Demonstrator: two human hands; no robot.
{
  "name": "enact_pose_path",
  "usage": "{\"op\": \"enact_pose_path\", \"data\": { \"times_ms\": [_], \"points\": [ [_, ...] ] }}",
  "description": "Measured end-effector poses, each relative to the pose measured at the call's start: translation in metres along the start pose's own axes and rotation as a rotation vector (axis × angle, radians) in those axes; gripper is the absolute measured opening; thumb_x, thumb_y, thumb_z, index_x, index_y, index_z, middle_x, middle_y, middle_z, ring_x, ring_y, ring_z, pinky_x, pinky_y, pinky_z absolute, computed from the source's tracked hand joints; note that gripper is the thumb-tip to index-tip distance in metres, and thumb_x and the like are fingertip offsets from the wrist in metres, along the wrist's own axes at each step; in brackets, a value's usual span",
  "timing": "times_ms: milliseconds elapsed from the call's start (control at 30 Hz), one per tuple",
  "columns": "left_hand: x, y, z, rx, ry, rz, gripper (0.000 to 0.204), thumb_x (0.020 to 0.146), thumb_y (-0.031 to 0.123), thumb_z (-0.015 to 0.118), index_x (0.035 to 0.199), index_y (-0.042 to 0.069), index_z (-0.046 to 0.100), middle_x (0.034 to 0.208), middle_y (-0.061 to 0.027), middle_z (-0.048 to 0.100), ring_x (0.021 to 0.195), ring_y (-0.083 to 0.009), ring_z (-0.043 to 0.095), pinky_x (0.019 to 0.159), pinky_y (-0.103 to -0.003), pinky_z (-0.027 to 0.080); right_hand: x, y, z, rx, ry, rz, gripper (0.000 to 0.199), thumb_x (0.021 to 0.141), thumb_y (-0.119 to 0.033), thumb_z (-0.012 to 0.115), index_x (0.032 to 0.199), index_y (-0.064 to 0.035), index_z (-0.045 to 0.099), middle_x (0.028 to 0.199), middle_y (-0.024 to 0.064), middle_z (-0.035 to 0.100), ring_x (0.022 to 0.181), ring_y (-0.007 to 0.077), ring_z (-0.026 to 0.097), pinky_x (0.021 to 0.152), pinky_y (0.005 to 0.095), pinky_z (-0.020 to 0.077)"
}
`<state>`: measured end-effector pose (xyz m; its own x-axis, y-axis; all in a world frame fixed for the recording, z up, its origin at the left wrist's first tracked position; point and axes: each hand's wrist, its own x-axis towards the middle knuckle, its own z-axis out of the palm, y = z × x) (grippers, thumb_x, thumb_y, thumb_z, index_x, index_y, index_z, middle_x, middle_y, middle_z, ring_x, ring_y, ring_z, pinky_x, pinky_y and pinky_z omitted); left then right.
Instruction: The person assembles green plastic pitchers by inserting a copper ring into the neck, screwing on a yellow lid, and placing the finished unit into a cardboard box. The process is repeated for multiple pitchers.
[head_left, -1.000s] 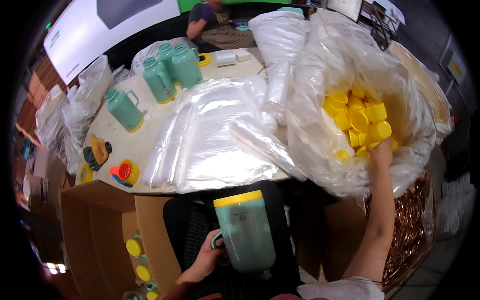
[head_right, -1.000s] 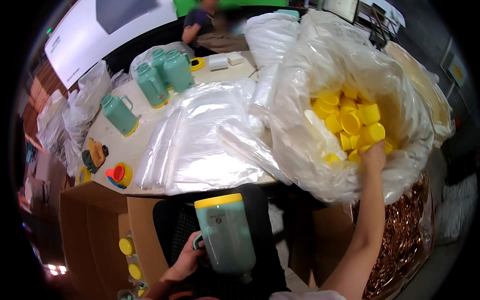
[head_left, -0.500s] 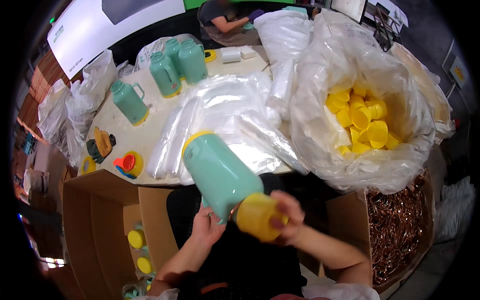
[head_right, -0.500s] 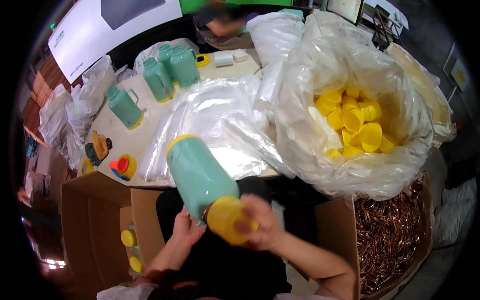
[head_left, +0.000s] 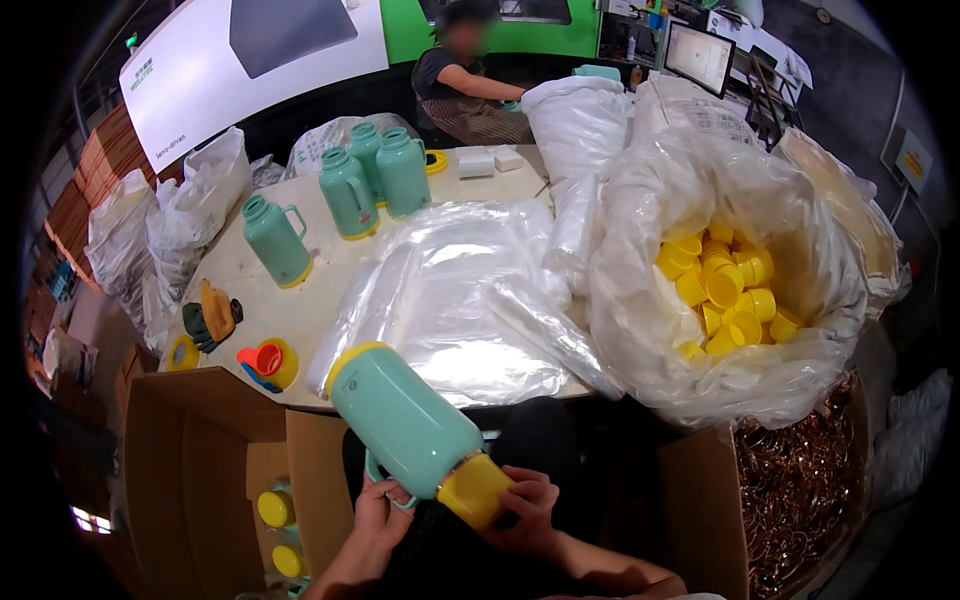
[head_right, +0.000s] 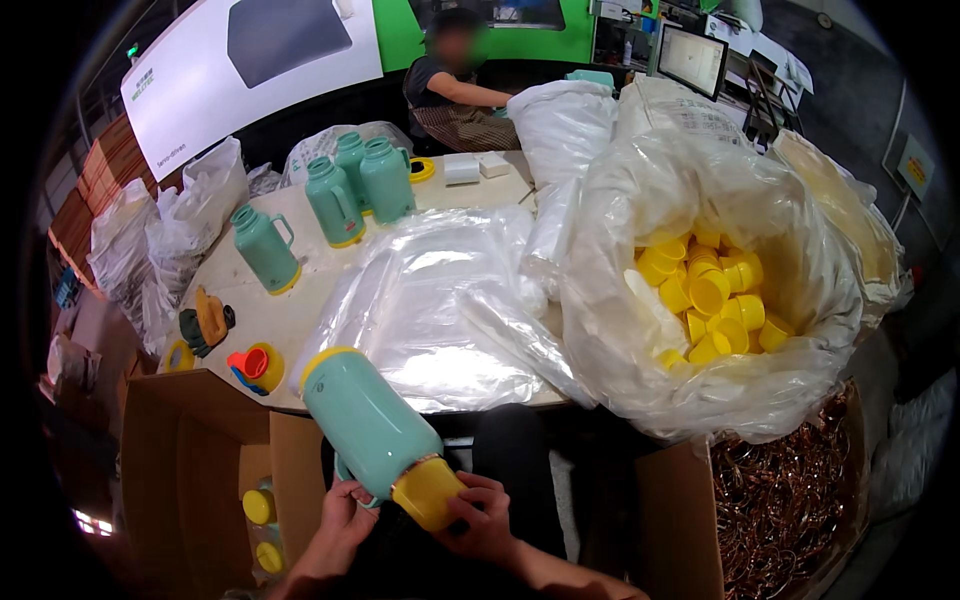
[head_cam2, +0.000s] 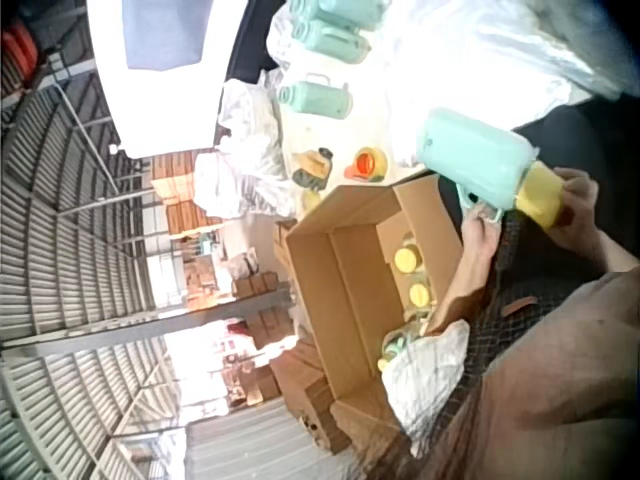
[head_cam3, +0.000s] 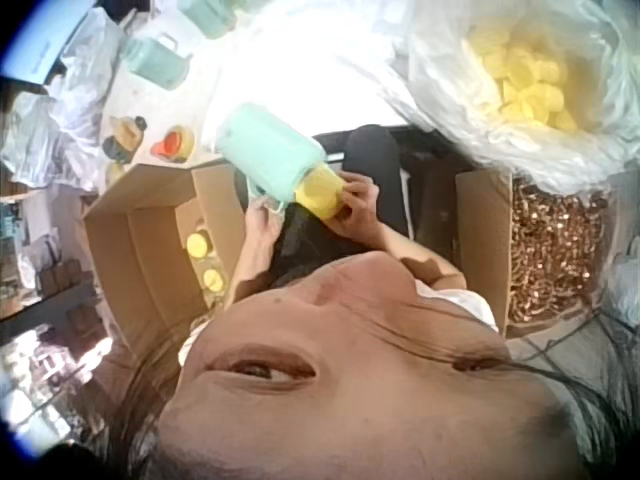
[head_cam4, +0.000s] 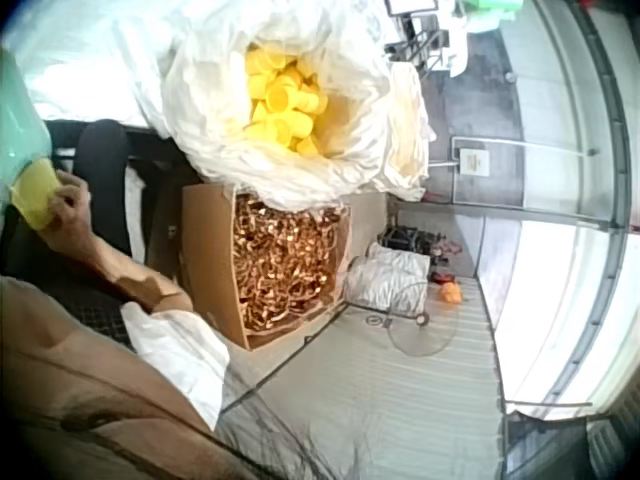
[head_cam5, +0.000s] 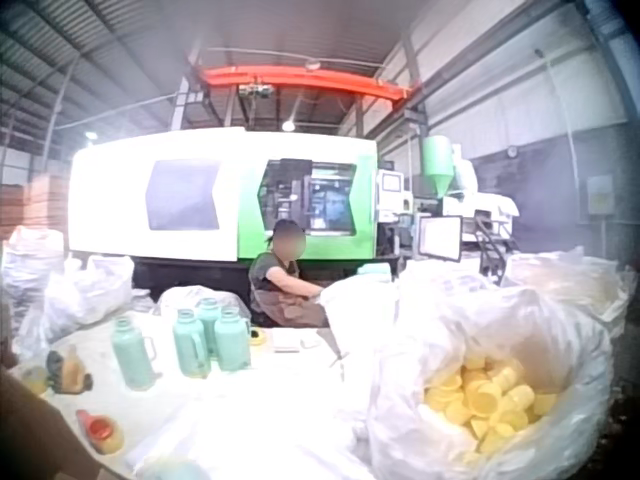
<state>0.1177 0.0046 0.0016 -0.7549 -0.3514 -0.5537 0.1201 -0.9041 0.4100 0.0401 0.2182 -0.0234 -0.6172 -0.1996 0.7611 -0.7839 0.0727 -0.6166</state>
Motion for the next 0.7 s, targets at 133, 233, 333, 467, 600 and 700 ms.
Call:
{"op": "enact_pose_path", "data": {
  "times_ms": [133,233,333,467,600,700],
  "points": [
    [-0.006,0.013,0.013,0.485,-0.211,0.189,0.062,0.079,-0.016,0.049,0.133,0.013,0.051,0.093,-0.0034,0.056,0.061,-0.0127,0.054,0.054,-0.026,0.047,-0.059,-0.007,-0.021,-0.012,-0.252,0.211,0.045,0.072,-0.018,0.088,0.110,-0.0124,0.064,0.116,0.0131,0.056,0.113,0.0355,0.061,0.089,0.0422,0.0535],
    [-0.012,0.019,0.006,1.025,-0.342,0.166,0.062,0.074,-0.020,0.054,0.131,0.005,0.052,0.097,-0.0101,0.060,0.061,-0.0151,0.057,0.054,-0.025,0.049,-0.057,0.010,-0.060,-0.075,-0.772,0.058,0.033,0.075,-0.015,0.088,0.098,-0.0092,0.064,0.097,0.0103,0.061,0.091,0.0295,0.065,0.077,0.0393,0.0529],
    [-0.031,0.000,0.022,1.658,-0.756,0.434,0.060,0.082,-0.009,0.055,0.140,0.006,0.052,0.134,-0.0209,0.061,0.116,-0.0353,0.066,0.096,-0.038,0.055,-0.019,0.020,-0.107,-0.061,-0.080,0.756,0.015,0.091,-0.012,0.067,0.100,0.0004,0.069,0.100,0.0145,0.070,0.095,0.0260,0.068,0.081,0.0376,0.0544],
    [-0.026,-0.010,0.030,1.717,-0.699,0.368,0.058,0.083,-0.003,0.066,0.138,0.009,0.054,0.145,-0.0188,0.055,0.127,-0.0375,0.059,0.101,-0.041,0.052,0.059,0.050,-0.112,0.468,-0.226,0.822,0.064,0.103,-0.049,0.051,0.144,-0.0003,0.047,0.145,0.0178,0.054,0.138,0.0259,0.048,0.114,0.0390,0.0366],
    [-0.013,0.028,0.046,1.541,-0.683,-0.004,0.028,0.086,-0.003,0.067,0.113,0.005,0.069,0.126,-0.0128,0.069,0.106,-0.0240,0.069,0.086,-0.031,0.056,0.085,0.048,-0.085,0.531,-0.705,0.856,0.059,0.092,-0.018,0.063,0.147,-0.0020,0.046,0.142,0.0116,0.053,0.128,0.0211,0.050,0.110,0.0343,0.0379],
    [0.034,0.026,0.076,1.668,-0.589,0.467,0.007,0.088,0.002,0.068,0.093,0.005,0.072,0.091,-0.0090,0.069,0.081,-0.0213,0.063,0.074,-0.032,0.051,0.107,0.063,-0.072,0.642,-0.784,0.884,0.049,0.090,-0.013,0.066,0.136,-0.0019,0.052,0.137,0.0119,0.054,0.124,0.0201,0.051,0.107,0.0338,0.0399]
  ]
}}
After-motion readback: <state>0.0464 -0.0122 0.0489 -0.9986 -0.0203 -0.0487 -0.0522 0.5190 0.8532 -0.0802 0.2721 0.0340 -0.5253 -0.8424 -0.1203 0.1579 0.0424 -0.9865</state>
